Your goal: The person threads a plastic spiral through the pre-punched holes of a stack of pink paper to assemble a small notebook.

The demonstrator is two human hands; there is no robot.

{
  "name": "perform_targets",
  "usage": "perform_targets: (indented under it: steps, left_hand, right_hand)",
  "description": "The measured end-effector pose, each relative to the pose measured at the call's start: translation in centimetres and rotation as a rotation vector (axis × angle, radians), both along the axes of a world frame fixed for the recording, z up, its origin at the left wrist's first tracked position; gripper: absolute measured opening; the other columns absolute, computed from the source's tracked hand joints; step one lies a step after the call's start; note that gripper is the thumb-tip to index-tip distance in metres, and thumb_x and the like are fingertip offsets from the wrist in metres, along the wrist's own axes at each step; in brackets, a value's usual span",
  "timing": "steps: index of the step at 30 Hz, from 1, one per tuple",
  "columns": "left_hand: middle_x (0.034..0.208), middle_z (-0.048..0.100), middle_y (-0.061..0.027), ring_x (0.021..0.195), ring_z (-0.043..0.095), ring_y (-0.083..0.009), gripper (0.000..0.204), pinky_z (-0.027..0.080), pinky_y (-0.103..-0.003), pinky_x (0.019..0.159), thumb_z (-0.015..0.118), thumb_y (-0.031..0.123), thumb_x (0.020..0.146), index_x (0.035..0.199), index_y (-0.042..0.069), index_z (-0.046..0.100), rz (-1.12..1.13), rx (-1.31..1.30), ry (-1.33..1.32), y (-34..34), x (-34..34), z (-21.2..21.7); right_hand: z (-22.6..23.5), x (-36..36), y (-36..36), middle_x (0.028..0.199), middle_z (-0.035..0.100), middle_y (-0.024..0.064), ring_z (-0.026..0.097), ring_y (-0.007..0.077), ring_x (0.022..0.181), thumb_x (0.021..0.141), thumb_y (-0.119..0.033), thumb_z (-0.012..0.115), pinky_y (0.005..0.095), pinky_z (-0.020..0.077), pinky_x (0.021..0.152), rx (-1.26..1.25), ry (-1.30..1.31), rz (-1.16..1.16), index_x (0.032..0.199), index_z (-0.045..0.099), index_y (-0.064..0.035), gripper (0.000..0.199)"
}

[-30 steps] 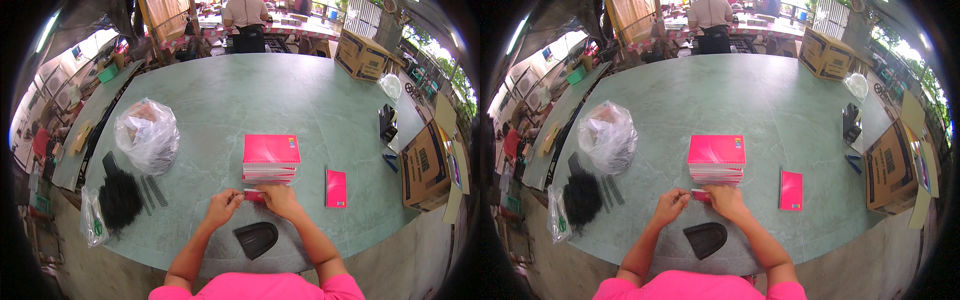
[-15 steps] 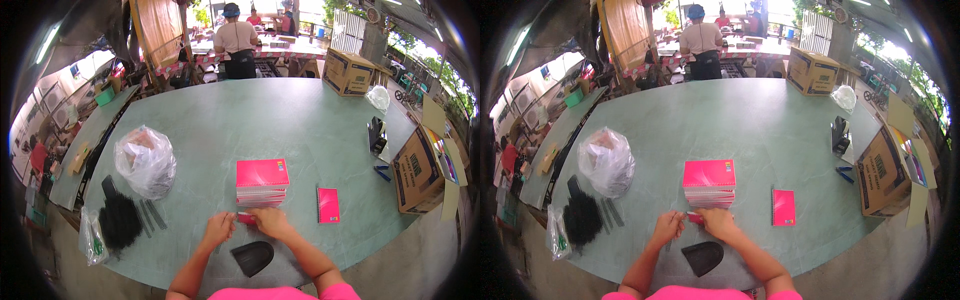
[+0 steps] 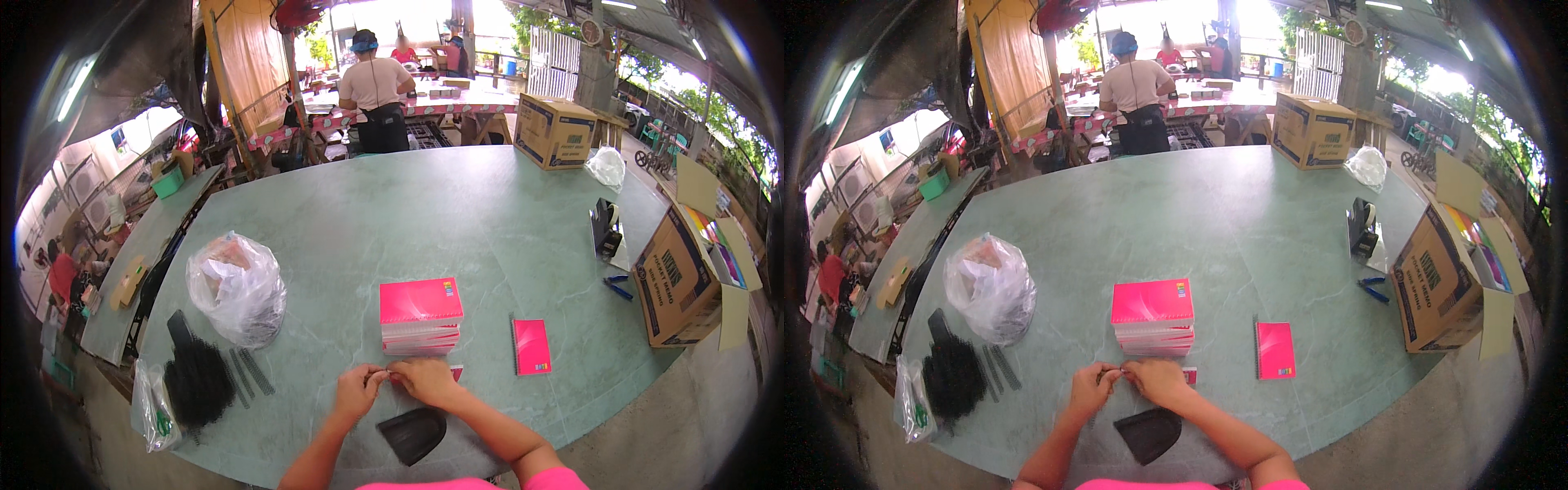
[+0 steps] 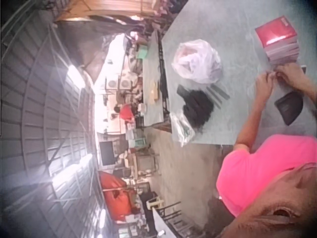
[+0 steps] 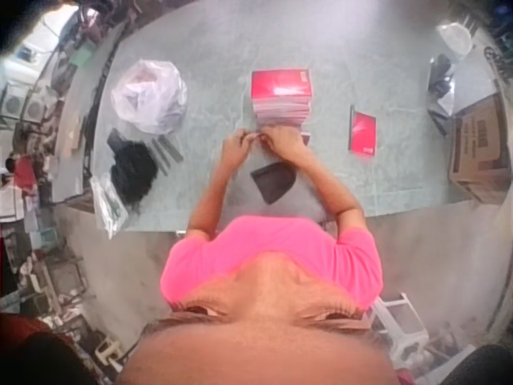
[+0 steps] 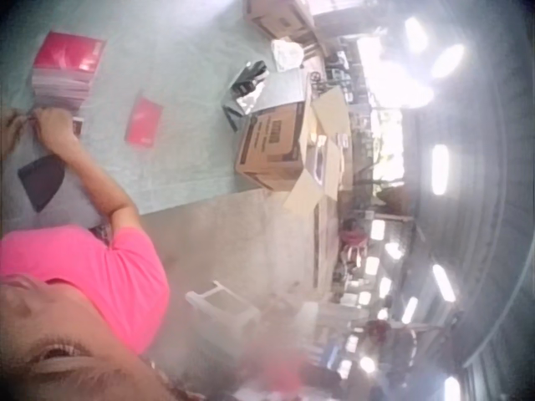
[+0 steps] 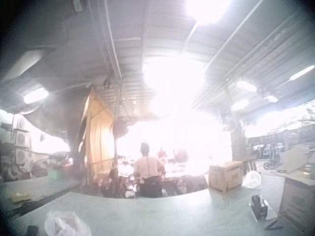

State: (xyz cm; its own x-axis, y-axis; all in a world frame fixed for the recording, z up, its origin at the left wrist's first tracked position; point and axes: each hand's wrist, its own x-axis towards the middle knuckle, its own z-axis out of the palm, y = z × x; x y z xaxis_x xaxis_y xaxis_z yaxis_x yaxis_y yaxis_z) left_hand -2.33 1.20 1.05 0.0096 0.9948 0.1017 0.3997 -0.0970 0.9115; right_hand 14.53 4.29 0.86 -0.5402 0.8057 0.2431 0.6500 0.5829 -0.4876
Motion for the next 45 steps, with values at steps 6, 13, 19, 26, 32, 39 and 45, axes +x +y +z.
perform_targets:
  steps: [6,13,19,26,32,39,45]
  left_hand:
    - [0.073,0.057,-0.0134,0.062,0.057,-0.0235,0.019,0.044,-0.033,0.057,0.065,0.016,0.079,0.087,0.000,0.060,-0.034,0.149,0.155,0.4,0.2,-0.8]
    - [0.085,0.057,-0.0150,0.072,0.059,-0.0277,0.023,0.046,-0.035,0.063,0.066,0.021,0.078,0.088,0.002,0.058,-0.031,0.300,0.331,0.0,0.0,-0.2]
    - [0.084,0.059,-0.0141,0.075,0.060,-0.0269,0.033,0.046,-0.037,0.067,0.064,0.032,0.079,0.096,0.004,0.058,-0.256,-0.041,0.329,1.1,-2.2,1.2]
    - [0.071,0.057,-0.0090,0.065,0.055,-0.0192,0.026,0.045,-0.032,0.061,0.064,0.026,0.079,0.091,0.003,0.060,-0.214,-0.220,0.300,1.1,-4.5,0.4]
    - [0.077,0.060,-0.0167,0.073,0.059,-0.0244,0.030,0.046,-0.036,0.064,0.058,0.031,0.083,0.090,0.003,0.060,-0.248,-0.177,0.300,2.1,-1.5,2.1]
    - [0.081,0.059,-0.0176,0.075,0.058,-0.0311,0.028,0.045,-0.039,0.065,0.058,0.030,0.083,0.092,0.004,0.059,-0.197,-0.048,0.340,1.5,-1.7,2.0]
    - [0.087,0.057,-0.0167,0.079,0.057,-0.0346,0.027,0.045,-0.041,0.067,0.058,0.030,0.083,0.098,0.007,0.058,-0.168,0.210,0.453,1.7,-1.3,0.4]
  right_hand:
    - [-0.2,0.2,0.2,0.076,0.063,0.0111,0.062,0.0297,0.069,0.079,-0.016,0.055,0.0412,0.0467,0.056,0.025,0.022,0.018,0.095,0.060,-0.0131,0.017]
    - [0.4,-0.1,-0.2,0.074,0.063,0.0116,0.061,0.0306,0.069,0.080,-0.019,0.055,0.0424,0.0460,0.057,-0.003,0.011,0.011,0.094,0.059,-0.0132,0.017]
    - [0.3,0.0,0.4,0.075,0.063,0.0113,0.061,0.0309,0.068,0.082,-0.022,0.055,0.0431,0.0465,0.059,0.006,-0.094,0.030,0.100,0.054,-0.0116,0.021]
    - [-0.1,-1.5,0.4,0.080,0.061,0.0112,0.060,0.0307,0.074,0.081,-0.025,0.057,0.0418,0.0455,0.061,0.080,0.279,0.053,0.099,0.051,-0.0100,0.024]
    - [0.0,0.1,0.5,0.086,0.058,0.0136,0.058,0.0329,0.082,0.081,-0.021,0.058,0.0421,0.0452,0.068,0.033,0.272,0.050,0.102,0.049,-0.0075,0.027]
    - [0.1,-0.2,0.8,0.085,0.055,0.0158,0.055,0.0354,0.085,0.077,-0.012,0.060,0.0430,0.0446,0.073,-0.074,0.330,0.109,0.102,0.050,-0.0061,0.027]
    - [-0.9,0.3,1.7,0.095,0.052,0.0175,0.053,0.0347,0.092,0.077,-0.010,0.059,0.0426,0.0435,0.077,-0.159,0.168,0.130,0.100,0.051,-0.0038,0.025]
